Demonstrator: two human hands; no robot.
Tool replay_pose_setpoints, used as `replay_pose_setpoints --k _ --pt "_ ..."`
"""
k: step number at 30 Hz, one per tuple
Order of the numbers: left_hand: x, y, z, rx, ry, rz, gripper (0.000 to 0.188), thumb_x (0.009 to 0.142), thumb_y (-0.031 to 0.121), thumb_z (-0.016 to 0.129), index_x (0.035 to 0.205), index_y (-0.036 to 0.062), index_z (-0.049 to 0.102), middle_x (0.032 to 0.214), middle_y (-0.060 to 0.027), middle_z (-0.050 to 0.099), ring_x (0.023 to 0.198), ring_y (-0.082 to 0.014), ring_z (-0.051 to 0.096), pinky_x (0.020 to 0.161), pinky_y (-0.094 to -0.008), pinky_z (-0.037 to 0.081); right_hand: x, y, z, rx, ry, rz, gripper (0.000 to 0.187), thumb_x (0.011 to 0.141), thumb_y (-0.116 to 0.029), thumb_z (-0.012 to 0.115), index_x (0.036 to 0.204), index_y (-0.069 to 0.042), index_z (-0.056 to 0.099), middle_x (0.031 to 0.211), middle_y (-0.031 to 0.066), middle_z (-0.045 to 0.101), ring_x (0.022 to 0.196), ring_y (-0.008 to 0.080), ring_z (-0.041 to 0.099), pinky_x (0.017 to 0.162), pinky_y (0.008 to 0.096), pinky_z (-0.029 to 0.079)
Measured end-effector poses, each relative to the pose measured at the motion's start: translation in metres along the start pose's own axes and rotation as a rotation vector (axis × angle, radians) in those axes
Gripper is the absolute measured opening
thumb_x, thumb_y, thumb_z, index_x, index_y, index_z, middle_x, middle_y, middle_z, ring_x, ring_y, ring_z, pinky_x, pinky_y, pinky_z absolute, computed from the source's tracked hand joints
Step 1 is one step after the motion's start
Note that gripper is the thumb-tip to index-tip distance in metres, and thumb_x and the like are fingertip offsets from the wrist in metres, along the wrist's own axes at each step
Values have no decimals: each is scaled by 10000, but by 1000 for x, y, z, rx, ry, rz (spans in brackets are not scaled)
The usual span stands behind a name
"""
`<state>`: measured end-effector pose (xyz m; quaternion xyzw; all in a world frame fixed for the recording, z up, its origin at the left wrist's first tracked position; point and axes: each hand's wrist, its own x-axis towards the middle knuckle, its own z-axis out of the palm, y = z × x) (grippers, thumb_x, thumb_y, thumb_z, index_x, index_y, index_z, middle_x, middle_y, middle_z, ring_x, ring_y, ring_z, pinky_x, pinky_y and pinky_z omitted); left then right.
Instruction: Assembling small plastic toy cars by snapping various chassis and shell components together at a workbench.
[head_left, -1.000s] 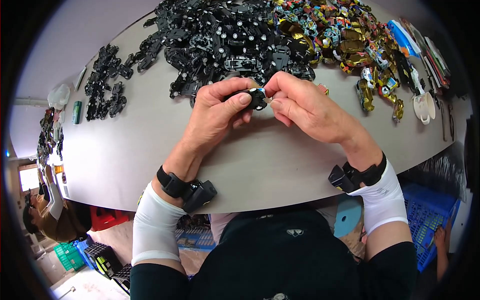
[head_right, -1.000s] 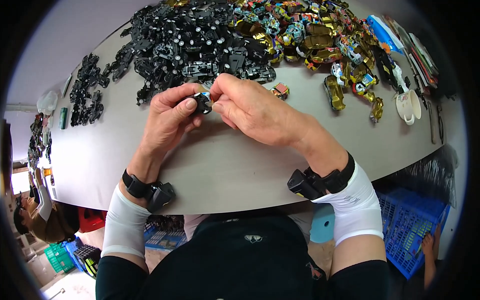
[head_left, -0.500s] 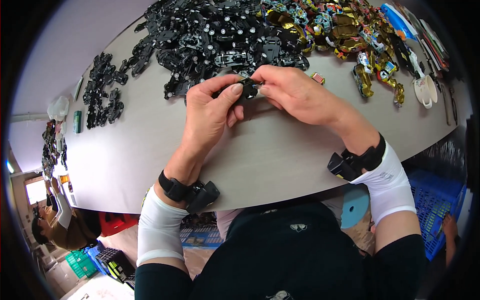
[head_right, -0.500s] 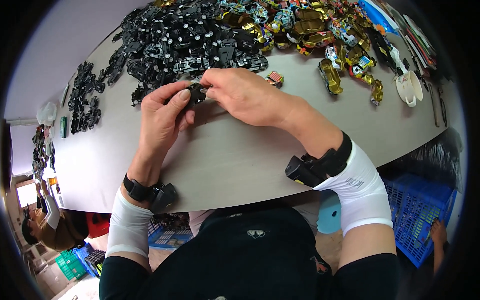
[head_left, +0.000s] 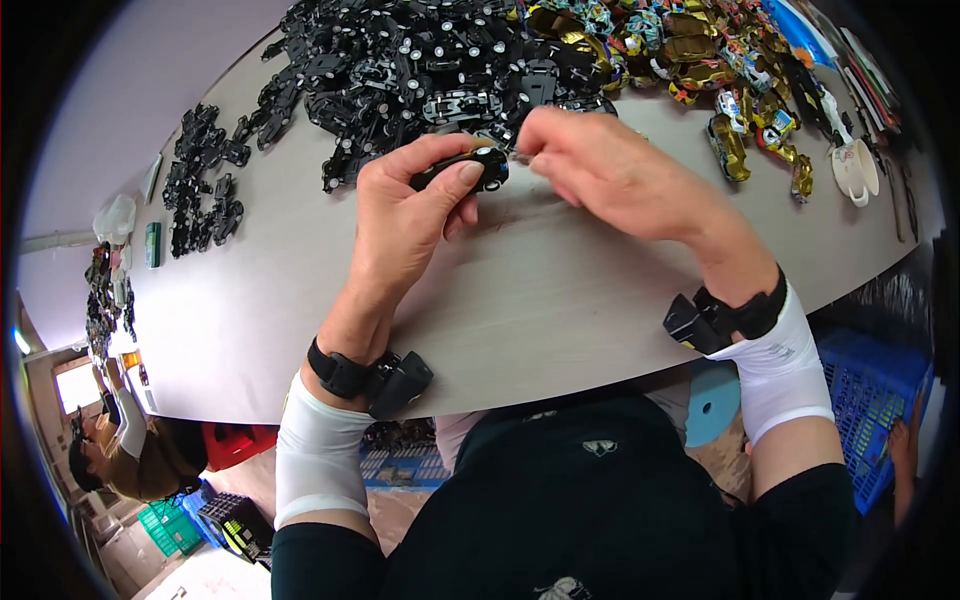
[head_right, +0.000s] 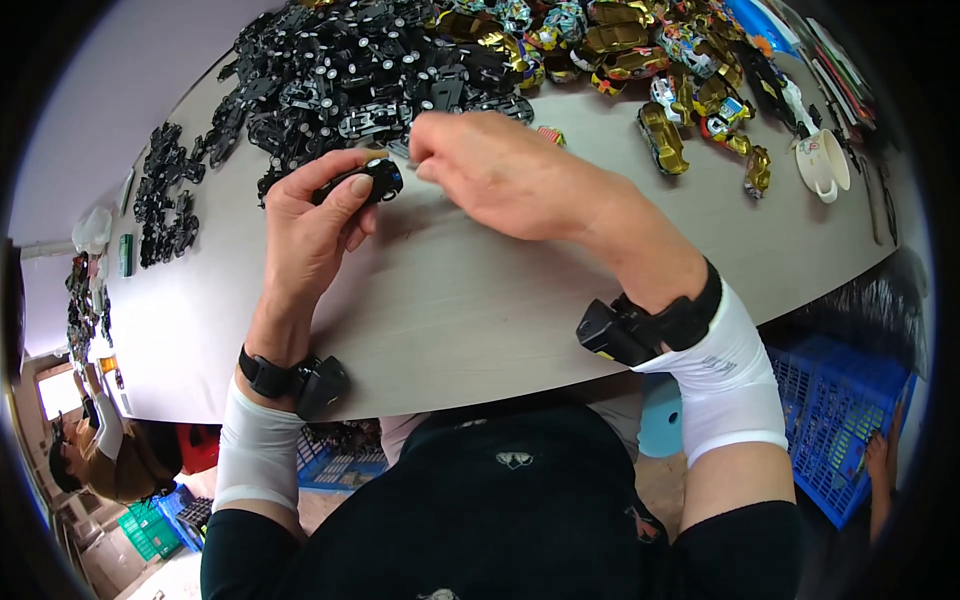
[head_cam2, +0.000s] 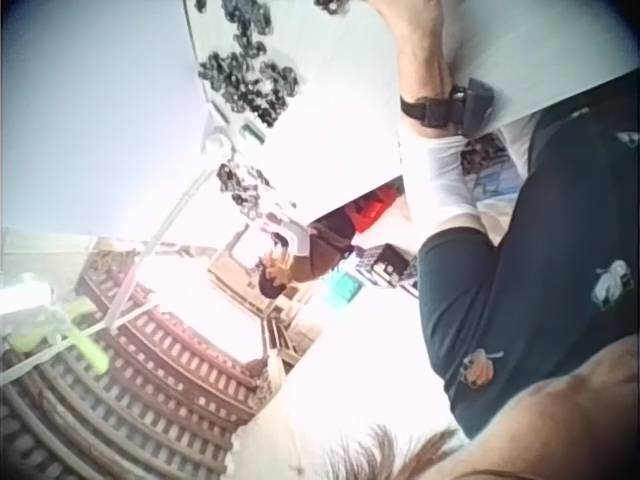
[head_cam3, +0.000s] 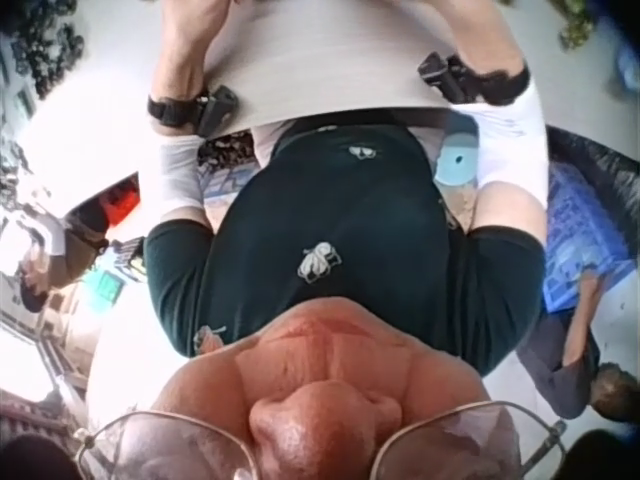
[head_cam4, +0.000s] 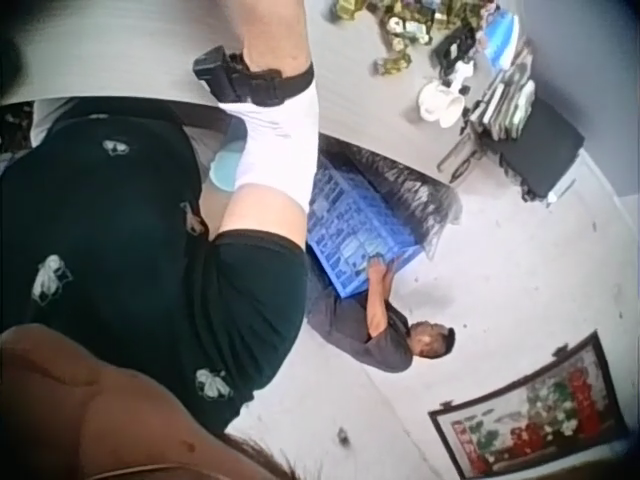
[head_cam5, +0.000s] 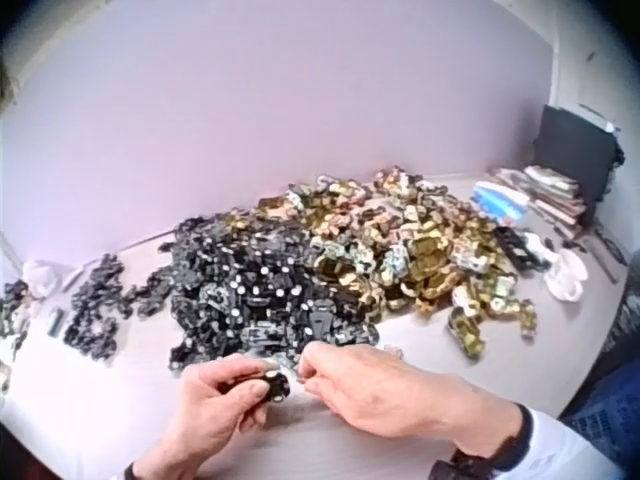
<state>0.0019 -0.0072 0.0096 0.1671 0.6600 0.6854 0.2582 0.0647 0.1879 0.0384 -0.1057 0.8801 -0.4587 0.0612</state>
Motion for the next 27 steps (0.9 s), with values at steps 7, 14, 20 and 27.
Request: replay_pose_setpoints --k 7,14,20,27 --pt "-2 -3 7 11 19 15 191 840 34 615 1026 -6 641 733 -12 605 561 -48 542 422 -158 378 2 8 10 -66 25 -59 140 875 -130 494 869 9 501 719 202 580 711 392 564 613 457 414" --pt "-3 -1 5 -72 34 -54 204 843 68 616 1028 -16 638 707 -16 599 545 -44 524 433 -154 366 5 15 25 -342 128 -137 84 836 -78 500 882 -8 502 739 198 603 708 398 581 615 471 444" --pt "2 3 4 -11 36 22 289 807 32 645 1083 -27 584 787 -39 607 583 -58 538 468 -167 402 4 6 13 -27 225 -28 75 844 -71 507 899 -19 506 710 171 590 667 352 581 585 421 429" --pt "5 -9 -2 -200 55 108 308 794 27 670 1072 1 541 879 -44 641 734 -109 607 655 -193 483 1 12 16 232 5 -163 73 834 -38 535 865 -10 595 679 72 588 626 144 560 598 284 450"
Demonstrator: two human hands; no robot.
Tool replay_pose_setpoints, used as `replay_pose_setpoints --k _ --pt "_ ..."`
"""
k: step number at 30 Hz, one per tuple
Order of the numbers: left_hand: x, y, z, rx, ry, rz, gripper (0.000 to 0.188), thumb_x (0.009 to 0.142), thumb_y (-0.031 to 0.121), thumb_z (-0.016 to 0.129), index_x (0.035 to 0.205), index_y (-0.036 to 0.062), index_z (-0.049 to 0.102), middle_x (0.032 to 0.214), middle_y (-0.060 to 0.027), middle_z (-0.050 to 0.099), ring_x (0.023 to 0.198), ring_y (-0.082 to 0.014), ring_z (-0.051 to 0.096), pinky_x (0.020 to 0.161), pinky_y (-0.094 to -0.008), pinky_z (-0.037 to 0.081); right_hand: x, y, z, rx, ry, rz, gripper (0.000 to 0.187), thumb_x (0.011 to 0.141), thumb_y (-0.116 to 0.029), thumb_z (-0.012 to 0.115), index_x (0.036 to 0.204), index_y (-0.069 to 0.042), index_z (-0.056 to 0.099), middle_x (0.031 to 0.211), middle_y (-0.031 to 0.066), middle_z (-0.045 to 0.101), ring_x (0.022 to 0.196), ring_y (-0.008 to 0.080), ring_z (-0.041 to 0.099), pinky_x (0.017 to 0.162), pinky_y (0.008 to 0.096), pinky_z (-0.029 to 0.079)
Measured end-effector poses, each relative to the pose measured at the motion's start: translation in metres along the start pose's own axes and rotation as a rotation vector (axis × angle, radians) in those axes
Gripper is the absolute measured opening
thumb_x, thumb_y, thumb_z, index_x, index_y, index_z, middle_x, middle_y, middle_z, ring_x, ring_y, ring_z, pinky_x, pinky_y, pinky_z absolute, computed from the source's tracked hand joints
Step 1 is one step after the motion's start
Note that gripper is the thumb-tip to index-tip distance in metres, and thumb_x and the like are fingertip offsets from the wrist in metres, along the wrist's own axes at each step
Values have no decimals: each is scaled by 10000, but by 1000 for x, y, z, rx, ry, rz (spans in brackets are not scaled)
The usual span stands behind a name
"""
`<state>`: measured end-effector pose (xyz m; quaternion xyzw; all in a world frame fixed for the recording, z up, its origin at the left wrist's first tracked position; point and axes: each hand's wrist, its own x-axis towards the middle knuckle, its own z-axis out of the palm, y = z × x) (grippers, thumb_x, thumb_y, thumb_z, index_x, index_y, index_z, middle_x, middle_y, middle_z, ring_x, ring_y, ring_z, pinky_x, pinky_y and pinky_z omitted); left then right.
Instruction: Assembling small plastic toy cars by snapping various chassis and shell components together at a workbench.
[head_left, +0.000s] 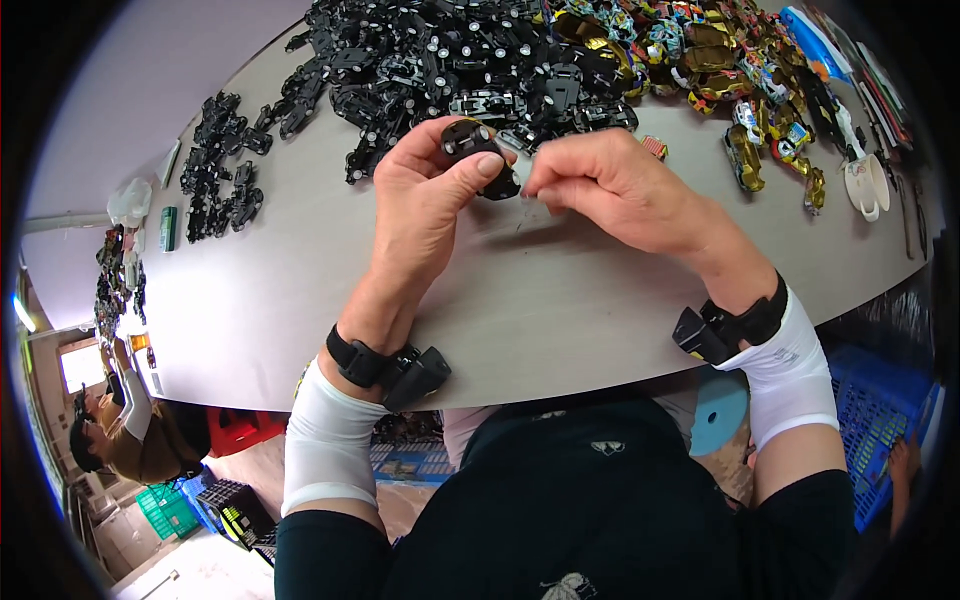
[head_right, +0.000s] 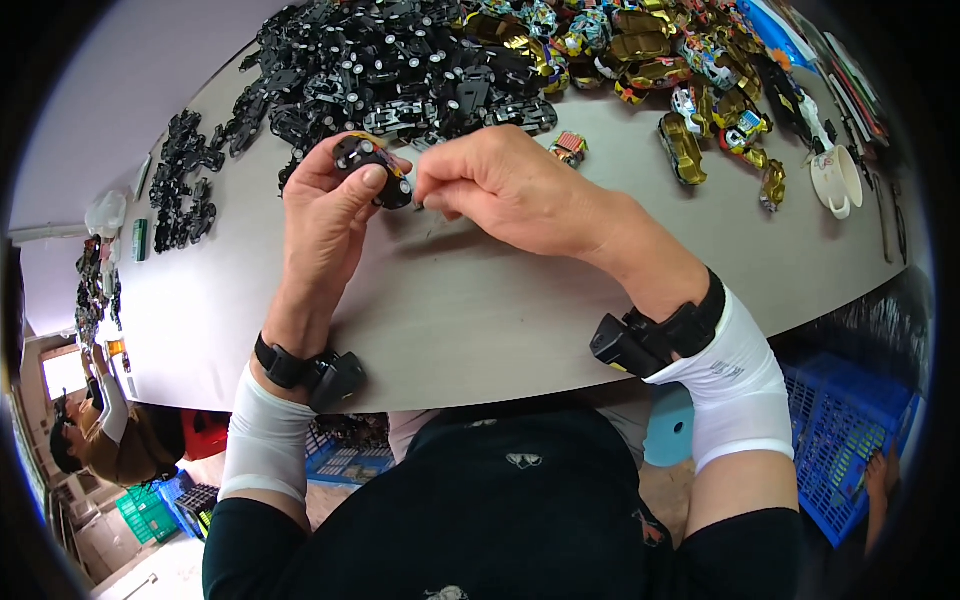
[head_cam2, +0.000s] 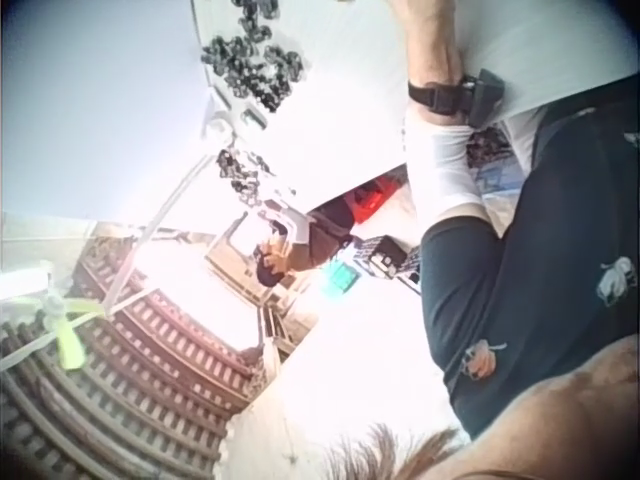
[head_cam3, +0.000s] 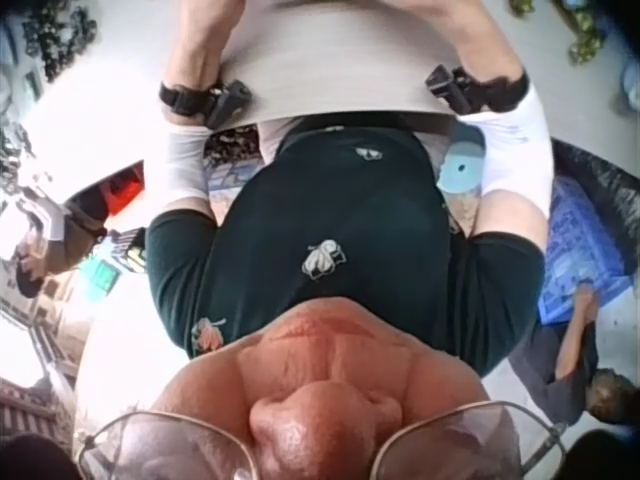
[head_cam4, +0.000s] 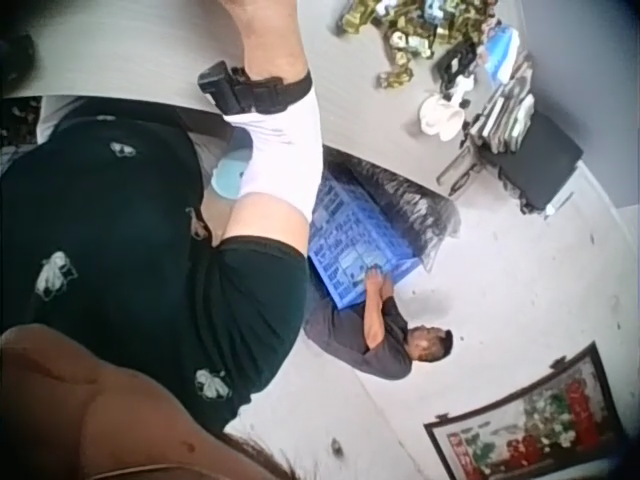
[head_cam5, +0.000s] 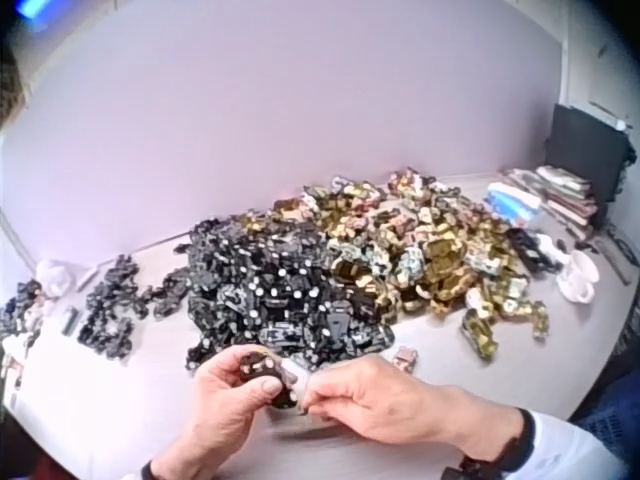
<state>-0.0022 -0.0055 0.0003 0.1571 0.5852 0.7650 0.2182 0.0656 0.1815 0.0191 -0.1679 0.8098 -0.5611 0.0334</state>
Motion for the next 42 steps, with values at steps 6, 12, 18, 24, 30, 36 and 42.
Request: replay_pose_setpoints --k 6,12,18,24,30,36,42 --pt "-6 -1 4 -88 -249 -119 197 860 91 614 1048 34 602 868 -33 627 774 -115 614 708 -222 502 -1 -20 -21 80 166 86 75 810 -32 569 819 27 615 669 28 587 629 79 539 581 224 436" --pt "-5 -3 2 173 -312 -71 208 870 103 600 1063 26 605 854 -15 629 676 -59 538 603 -198 455 1 -11 -15 156 107 71 90 822 -45 575 801 31 618 655 26 581 614 67 514 557 231 420" --pt "-4 -1 4 287 -336 -94 228 871 126 601 1068 11 600 830 -15 637 653 -50 516 586 -188 438 0 -5 -14 130 89 80 87 804 -42 572 763 27 604 617 24 570 582 71 506 536 234 407" --pt "-6 -5 3 307 -278 -95 214 870 134 603 1045 11 611 773 1 610 580 -42 490 516 -180 404 5 1 -6 -117 137 34 66 786 -47 576 757 9 596 588 50 553 545 101 505 515 257 402" --pt "-5 -1 4 249 -226 -155 200 861 142 611 1016 15 623 720 11 589 540 -37 479 469 -173 366 10 7 -8 -27 109 46 64 780 -55 583 777 6 602 591 94 558 545 162 530 531 302 421" --pt "-3 -2 5 253 -246 -159 200 862 164 600 984 7 622 717 5 592 522 -36 466 451 -165 350 13 7 -1 -276 230 -40 81 769 -67 588 770 13 595 639 161 583 618 323 577 582 379 445" --pt "-4 9 11 186 -358 -265 316 857 138 595 1130 -11 535 802 -40 617 561 -61 541 469 -178 408 8 6 -8 -200 131 -32 140 752 -81 608 869 -6 601 740 145 611 667 292 601 600 360 465"
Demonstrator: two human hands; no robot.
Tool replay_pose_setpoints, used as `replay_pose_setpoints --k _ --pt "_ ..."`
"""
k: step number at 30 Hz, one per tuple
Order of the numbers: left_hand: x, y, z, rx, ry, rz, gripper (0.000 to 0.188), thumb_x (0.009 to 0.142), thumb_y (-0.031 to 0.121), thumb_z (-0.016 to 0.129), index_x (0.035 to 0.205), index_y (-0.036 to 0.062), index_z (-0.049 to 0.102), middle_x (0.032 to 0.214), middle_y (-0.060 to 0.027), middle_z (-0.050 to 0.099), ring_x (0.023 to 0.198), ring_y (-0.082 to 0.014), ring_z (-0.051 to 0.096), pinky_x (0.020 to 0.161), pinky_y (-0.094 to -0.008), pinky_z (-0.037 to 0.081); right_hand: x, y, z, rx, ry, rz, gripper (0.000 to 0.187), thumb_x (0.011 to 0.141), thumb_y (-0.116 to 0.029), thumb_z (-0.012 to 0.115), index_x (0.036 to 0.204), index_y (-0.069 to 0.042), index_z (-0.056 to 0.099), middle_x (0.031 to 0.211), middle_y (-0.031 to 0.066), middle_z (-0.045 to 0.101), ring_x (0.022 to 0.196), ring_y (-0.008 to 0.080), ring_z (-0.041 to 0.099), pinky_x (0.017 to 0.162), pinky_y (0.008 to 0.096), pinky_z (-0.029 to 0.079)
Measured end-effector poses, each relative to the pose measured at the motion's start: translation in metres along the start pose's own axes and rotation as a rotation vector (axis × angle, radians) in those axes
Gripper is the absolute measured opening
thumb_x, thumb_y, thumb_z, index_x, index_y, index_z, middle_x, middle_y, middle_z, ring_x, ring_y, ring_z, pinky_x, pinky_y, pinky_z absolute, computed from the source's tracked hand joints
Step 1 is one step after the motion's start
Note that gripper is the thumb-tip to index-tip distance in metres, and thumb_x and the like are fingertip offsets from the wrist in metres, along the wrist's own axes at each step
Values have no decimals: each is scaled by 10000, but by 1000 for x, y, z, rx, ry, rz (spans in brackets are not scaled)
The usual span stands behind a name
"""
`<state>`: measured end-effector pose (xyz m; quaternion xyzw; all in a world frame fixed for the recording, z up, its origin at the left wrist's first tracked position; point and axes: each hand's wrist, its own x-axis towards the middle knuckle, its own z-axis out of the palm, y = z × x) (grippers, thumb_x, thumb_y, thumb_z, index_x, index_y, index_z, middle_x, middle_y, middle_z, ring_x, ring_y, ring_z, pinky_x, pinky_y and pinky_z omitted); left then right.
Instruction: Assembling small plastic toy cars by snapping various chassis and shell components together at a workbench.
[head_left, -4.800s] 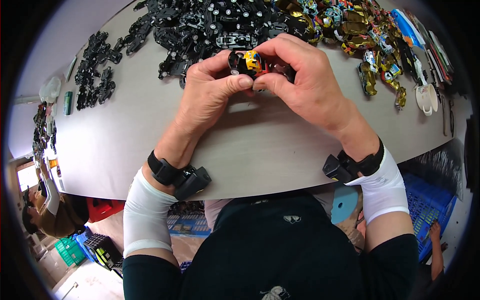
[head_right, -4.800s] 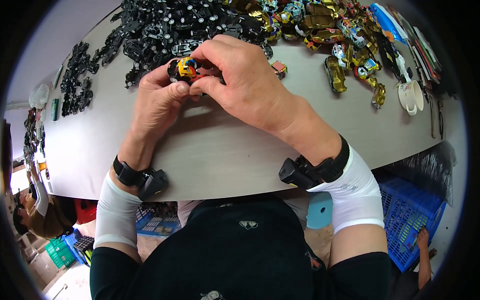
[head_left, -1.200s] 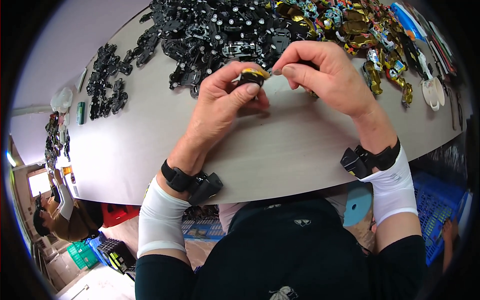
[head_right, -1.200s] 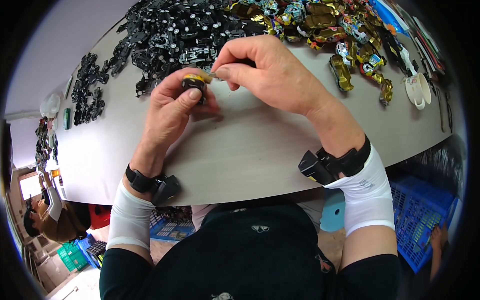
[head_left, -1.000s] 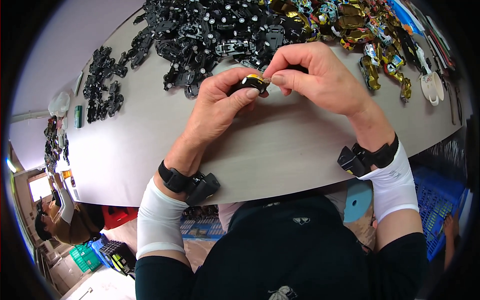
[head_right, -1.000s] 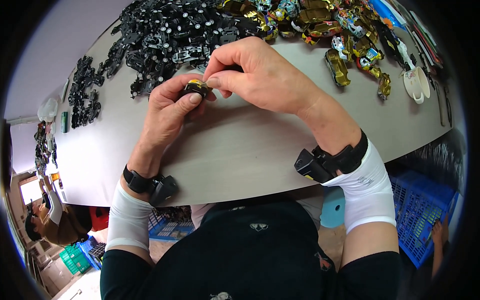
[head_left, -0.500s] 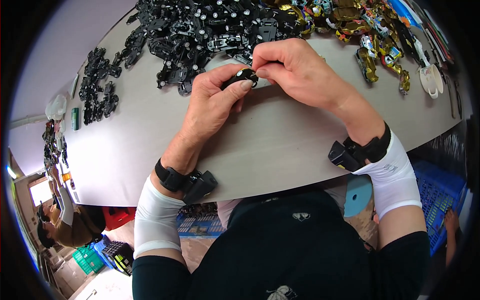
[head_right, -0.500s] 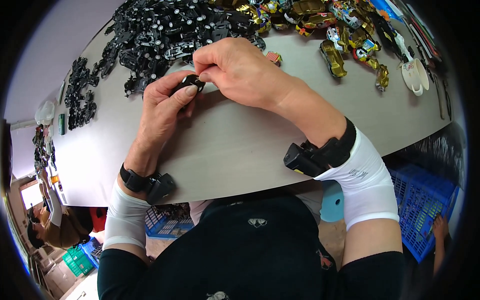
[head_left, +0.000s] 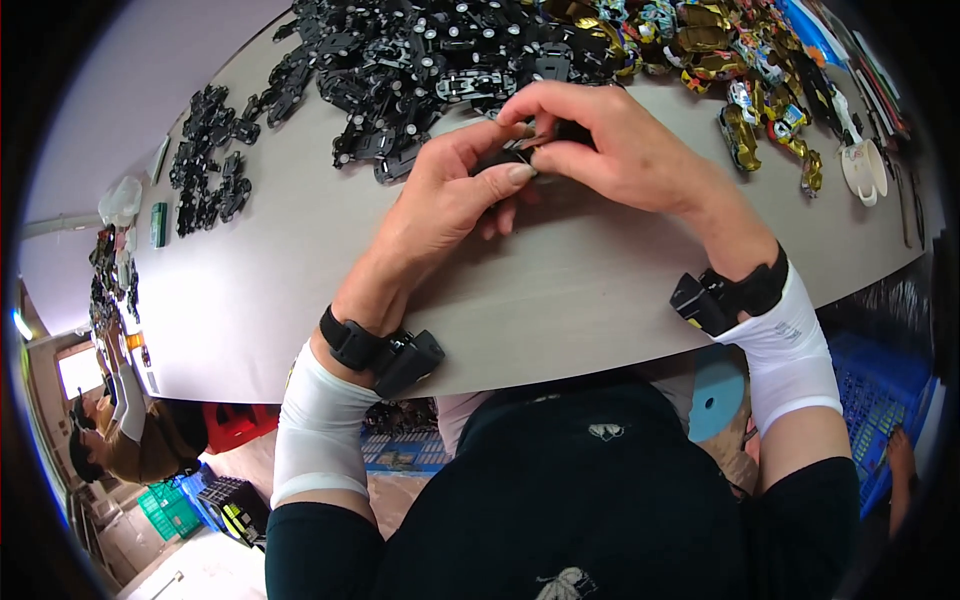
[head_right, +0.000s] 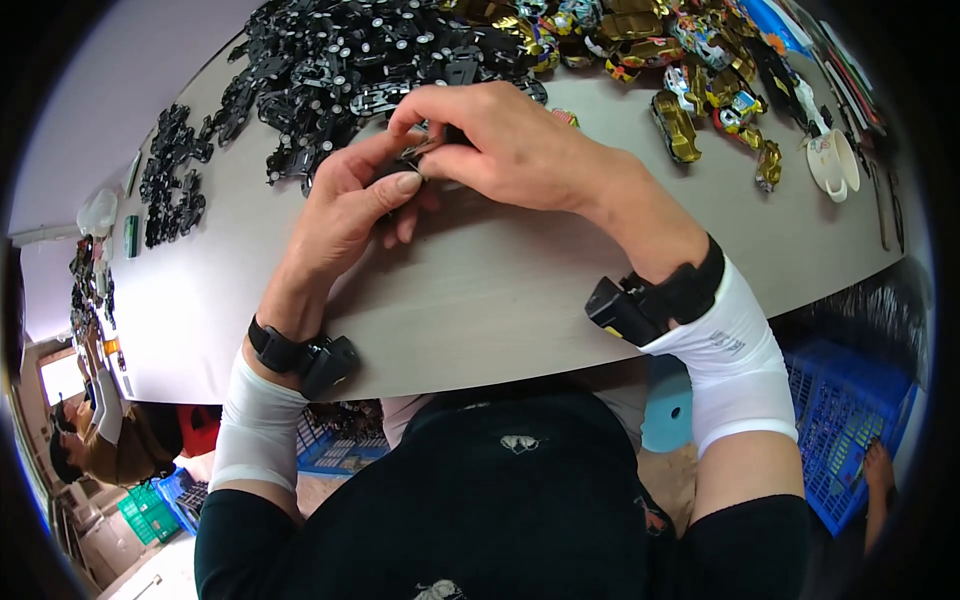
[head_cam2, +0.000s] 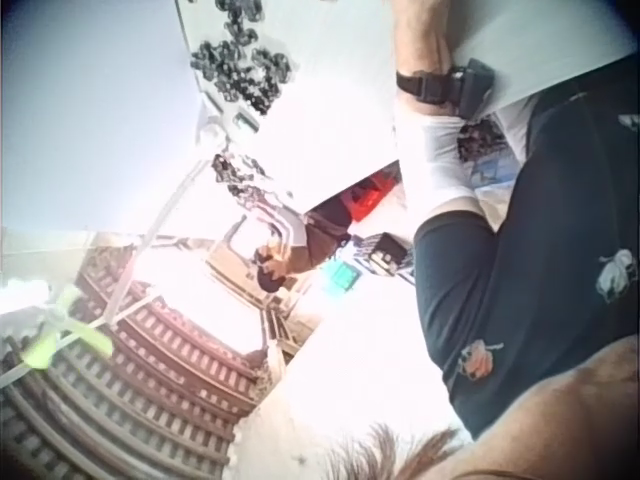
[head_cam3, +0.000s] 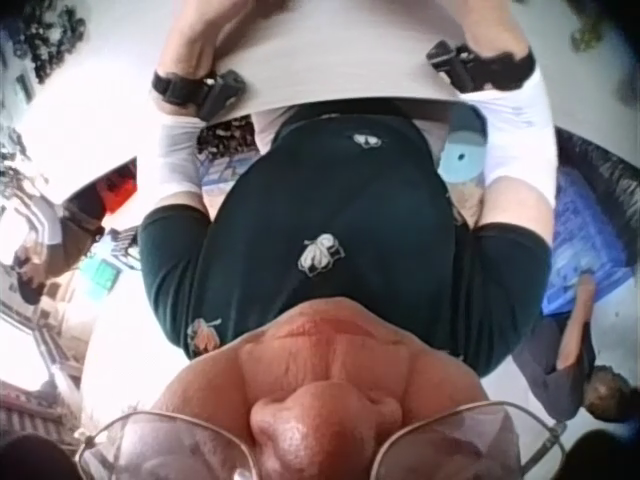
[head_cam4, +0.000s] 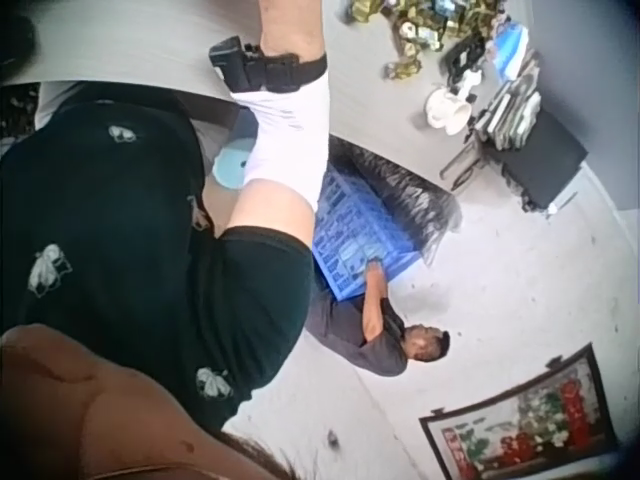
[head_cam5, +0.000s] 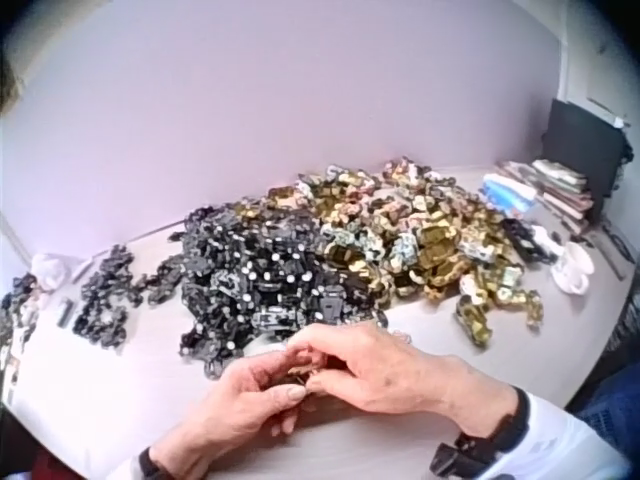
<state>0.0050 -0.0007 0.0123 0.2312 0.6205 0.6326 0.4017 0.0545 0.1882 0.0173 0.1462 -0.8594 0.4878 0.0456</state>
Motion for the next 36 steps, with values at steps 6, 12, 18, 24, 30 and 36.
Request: replay_pose_setpoints --k 6,12,18,24,30,36 --pt "-3 1 -4 -73 -123 77 300 853 85 570 1115 -52 520 876 -85 624 629 -115 604 548 -216 496 -5 -14 -7 -79 -160 -241 280 690 -104 683 948 -14 623 747 125 587 686 250 588 617 336 477" --pt "-20 18 -22 495 85 333 247 843 59 584 1064 -52 582 824 -82 650 671 -116 612 583 -215 494 -6 -23 -7 -86 -223 -199 245 662 -117 681 854 26 629 721 144 590 640 285 592 580 363 471" --pt "-42 73 -62 230 410 338 217 801 36 627 1014 0 647 795 -50 662 620 -53 551 546 -176 434 -19 -13 50 21 -199 -414 319 648 -129 743 927 -19 633 721 139 591 652 302 583 617 379 465" --pt "-32 35 -50 1391 313 248 292 694 59 694 983 70 647 797 -71 576 764 -213 579 651 -330 471 -12 -13 13 -166 -128 -228 168 771 -105 664 912 -18 638 602 82 563 528 198 549 535 322 443" --pt "-19 16 -63 1701 408 329 287 705 42 675 989 63 646 836 -78 605 774 -240 591 675 -352 483 -7 -6 -3 13 43 7 150 848 -115 546 851 6 635 652 116 609 580 208 590 562 312 450" --pt "-5 37 -44 320 432 169 155 781 17 603 920 -30 649 729 -35 627 583 -69 527 514 -203 410 -6 -4 1 152 70 72 143 869 -62 531 936 23 624 699 10 578 656 67 524 577 232 420"
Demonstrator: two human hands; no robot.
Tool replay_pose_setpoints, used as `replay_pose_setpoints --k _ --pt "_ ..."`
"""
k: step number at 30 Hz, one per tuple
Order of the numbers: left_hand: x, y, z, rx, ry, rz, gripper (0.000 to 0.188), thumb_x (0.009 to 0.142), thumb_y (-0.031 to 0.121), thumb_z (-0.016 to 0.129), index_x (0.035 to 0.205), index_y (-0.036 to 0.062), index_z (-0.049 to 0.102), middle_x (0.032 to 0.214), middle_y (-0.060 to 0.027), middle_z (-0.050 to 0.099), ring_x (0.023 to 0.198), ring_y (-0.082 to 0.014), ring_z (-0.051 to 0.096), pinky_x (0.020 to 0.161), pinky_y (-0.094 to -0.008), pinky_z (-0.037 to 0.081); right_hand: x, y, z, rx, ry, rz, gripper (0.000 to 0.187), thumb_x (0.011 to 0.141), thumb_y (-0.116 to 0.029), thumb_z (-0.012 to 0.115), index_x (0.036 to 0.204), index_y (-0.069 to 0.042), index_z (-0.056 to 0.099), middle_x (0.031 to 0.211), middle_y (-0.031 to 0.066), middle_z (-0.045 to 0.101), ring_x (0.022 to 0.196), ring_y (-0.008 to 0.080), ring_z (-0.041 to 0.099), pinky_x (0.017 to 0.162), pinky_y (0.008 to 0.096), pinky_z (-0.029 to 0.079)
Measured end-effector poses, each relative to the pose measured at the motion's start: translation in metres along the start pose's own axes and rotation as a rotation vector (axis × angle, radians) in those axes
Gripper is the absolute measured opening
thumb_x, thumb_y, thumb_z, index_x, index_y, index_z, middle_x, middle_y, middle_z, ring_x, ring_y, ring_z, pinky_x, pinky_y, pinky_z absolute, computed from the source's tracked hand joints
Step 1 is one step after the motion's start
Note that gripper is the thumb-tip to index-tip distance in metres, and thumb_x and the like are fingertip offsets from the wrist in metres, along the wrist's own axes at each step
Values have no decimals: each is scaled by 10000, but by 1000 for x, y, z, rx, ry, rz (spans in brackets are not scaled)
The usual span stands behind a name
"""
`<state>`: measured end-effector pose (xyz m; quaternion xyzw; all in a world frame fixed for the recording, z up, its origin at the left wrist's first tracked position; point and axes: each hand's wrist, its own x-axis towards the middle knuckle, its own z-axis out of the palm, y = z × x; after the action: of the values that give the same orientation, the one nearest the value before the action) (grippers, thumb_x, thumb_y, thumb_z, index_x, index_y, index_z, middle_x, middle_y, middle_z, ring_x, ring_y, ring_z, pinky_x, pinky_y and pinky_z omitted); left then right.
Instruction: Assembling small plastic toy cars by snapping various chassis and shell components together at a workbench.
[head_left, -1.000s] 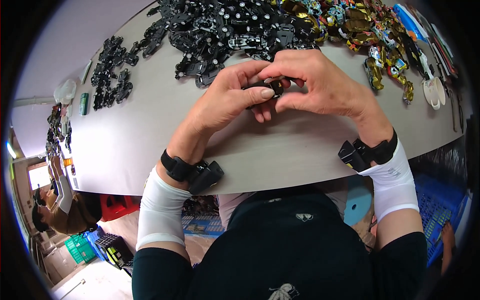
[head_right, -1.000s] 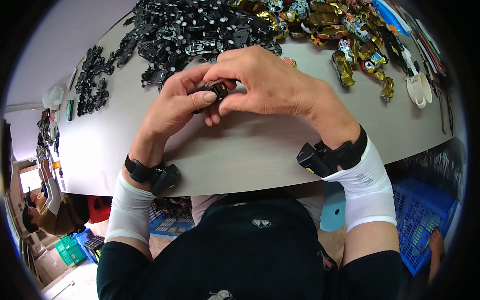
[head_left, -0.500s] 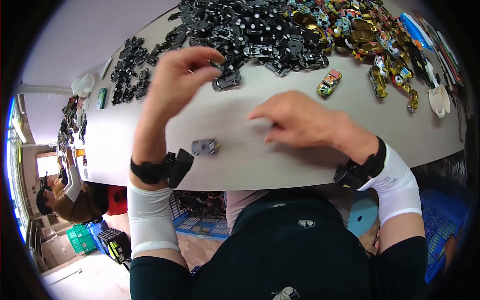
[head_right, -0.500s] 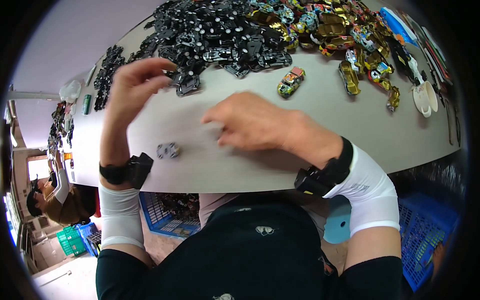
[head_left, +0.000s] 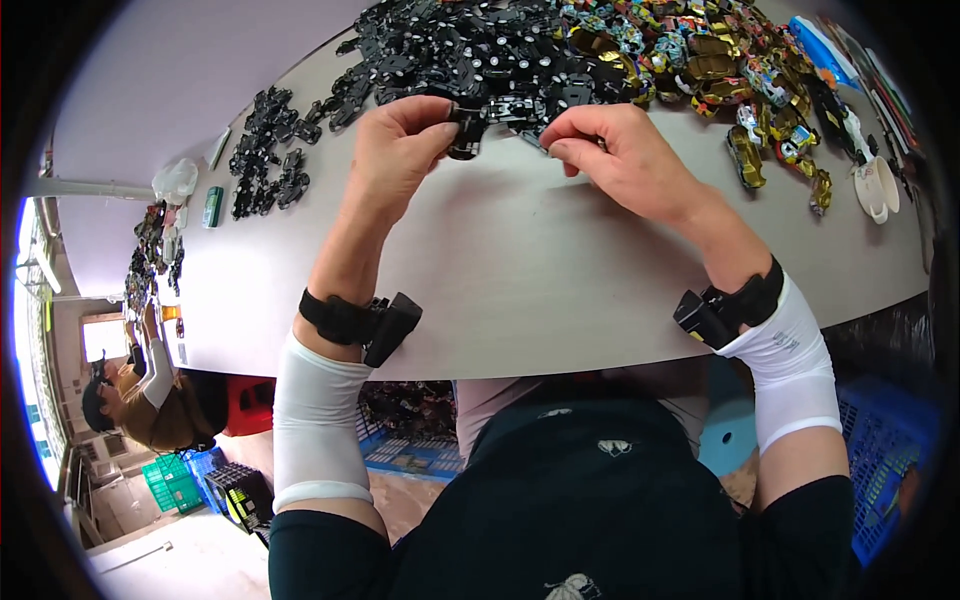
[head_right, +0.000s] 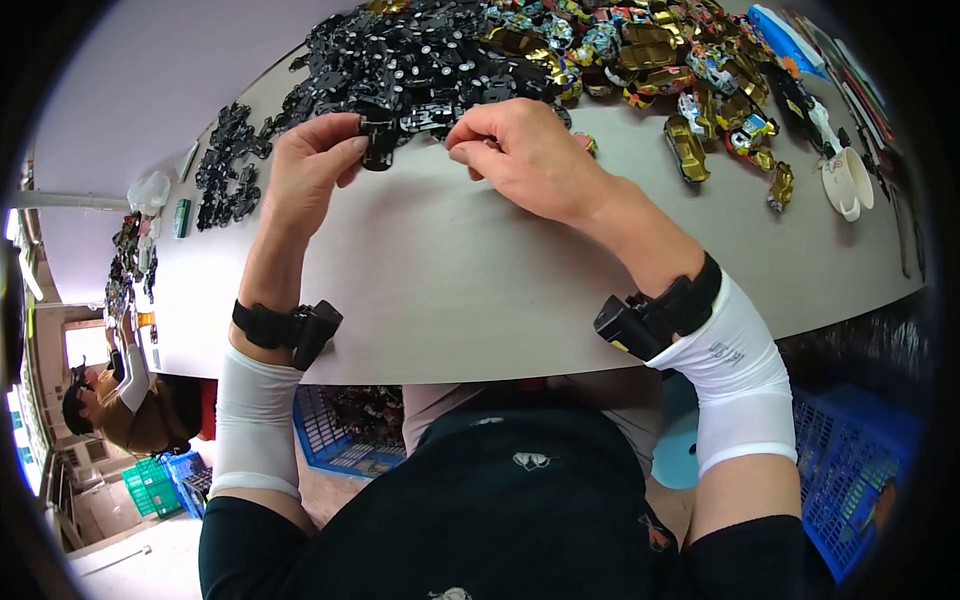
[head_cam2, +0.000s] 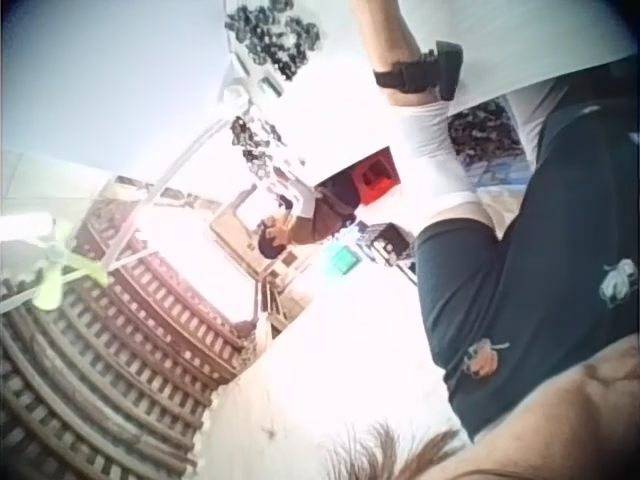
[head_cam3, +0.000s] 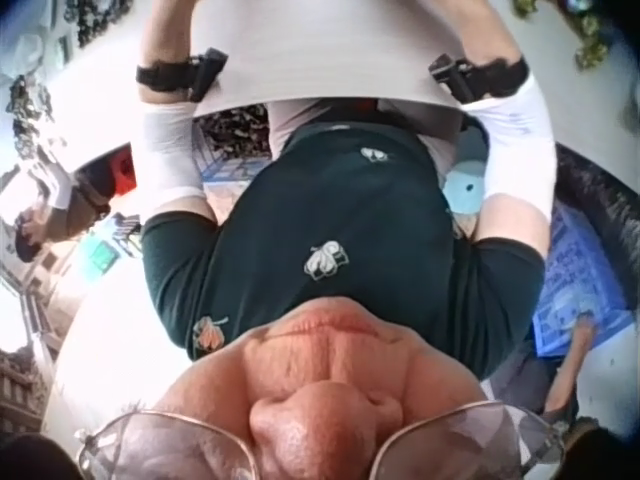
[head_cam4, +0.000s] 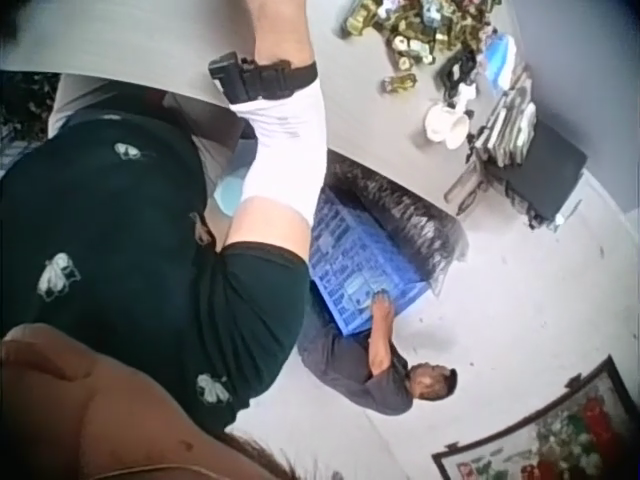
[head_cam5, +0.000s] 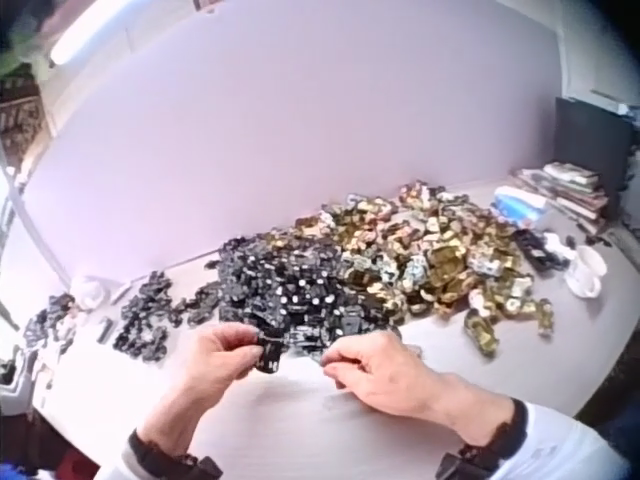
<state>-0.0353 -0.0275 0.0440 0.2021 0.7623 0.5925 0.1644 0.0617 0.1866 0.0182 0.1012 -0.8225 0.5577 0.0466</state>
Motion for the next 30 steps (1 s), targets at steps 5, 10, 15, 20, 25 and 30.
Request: replay_pose_setpoints --k 5,10,15,20,25,30 --pt "0 -5 30 -112 -220 -113 206 766 82 646 941 -25 654 679 -8 599 553 -54 477 496 -190 375 5 4 -2 57 135 -33 158 848 -84 585 966 19 606 722 11 586 607 40 494 505 195 384" --pt "3 -3 53 -318 -136 -69 285 807 90 660 1047 -53 600 754 -33 624 610 -71 528 533 -197 412 3 -3 -14 358 -22 309 112 864 -126 587 846 -15 592 707 32 588 518 38 483 377 190 346" --pt "1 -5 75 -745 -110 173 434 783 -40 649 1188 -66 496 1023 -133 604 843 -172 621 727 -273 528 6 6 -23 1075 103 313 93 863 -90 592 826 -7 580 714 75 590 541 82 511 433 229 424" --pt "-1 -10 90 -815 -23 316 491 758 -98 643 1216 -69 471 1086 -164 590 906 -215 630 806 -301 535 7 7 -19 1217 74 285 96 872 -90 579 813 -15 578 730 69 585 580 85 520 467 223 432" --pt "-2 -5 96 -718 -14 379 468 770 -107 624 1210 -22 489 925 -168 647 847 -219 656 764 -309 546 6 -1 -18 1196 131 358 97 904 -114 535 860 -29 553 743 41 566 546 40 470 400 180 361" --pt "0 -18 71 -893 -38 273 273 870 88 592 1114 -31 563 902 -99 631 747 -174 614 633 -313 529 2 -12 -31 967 -39 355 133 889 -143 565 849 -22 603 655 33 576 483 47 476 386 194 370"
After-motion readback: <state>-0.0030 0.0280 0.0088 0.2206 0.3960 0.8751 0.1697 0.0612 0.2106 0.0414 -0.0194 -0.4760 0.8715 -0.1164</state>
